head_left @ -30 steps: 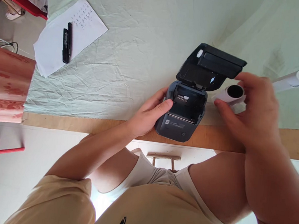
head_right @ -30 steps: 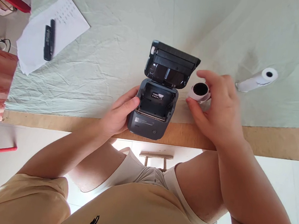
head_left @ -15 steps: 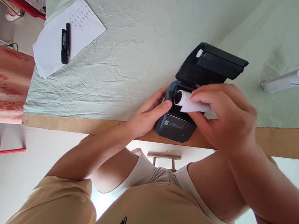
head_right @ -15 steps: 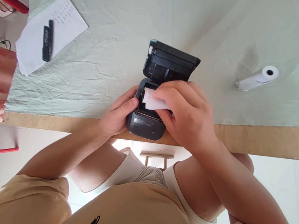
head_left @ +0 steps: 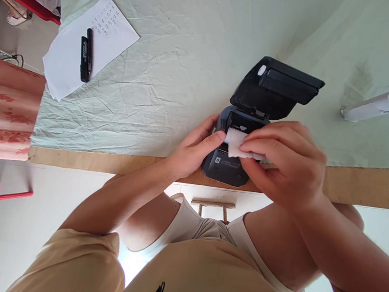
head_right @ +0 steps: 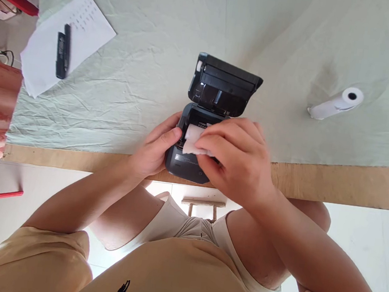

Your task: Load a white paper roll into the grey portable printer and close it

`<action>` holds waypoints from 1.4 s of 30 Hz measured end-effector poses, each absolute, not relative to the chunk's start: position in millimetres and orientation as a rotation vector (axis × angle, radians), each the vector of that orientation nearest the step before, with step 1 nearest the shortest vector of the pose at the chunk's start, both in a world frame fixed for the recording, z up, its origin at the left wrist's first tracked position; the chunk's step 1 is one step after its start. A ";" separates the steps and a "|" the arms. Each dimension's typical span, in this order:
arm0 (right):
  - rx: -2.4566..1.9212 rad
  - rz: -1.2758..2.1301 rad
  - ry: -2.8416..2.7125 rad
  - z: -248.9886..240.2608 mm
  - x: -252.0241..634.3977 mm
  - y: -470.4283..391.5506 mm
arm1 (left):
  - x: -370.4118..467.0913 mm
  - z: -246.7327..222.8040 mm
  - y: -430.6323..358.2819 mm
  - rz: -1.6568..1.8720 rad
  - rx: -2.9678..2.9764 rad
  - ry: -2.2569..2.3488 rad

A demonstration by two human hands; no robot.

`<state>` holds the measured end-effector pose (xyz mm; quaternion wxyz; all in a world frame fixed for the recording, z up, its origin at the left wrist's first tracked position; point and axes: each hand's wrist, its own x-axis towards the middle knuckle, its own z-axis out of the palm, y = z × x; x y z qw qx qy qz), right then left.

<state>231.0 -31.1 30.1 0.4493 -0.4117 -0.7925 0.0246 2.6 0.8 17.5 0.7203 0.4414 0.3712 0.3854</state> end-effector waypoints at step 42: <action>-1.215 0.869 -1.918 -1.5 272.5 -22.7 | -11.6 -4.1 3.8 0.778 1.072 0.728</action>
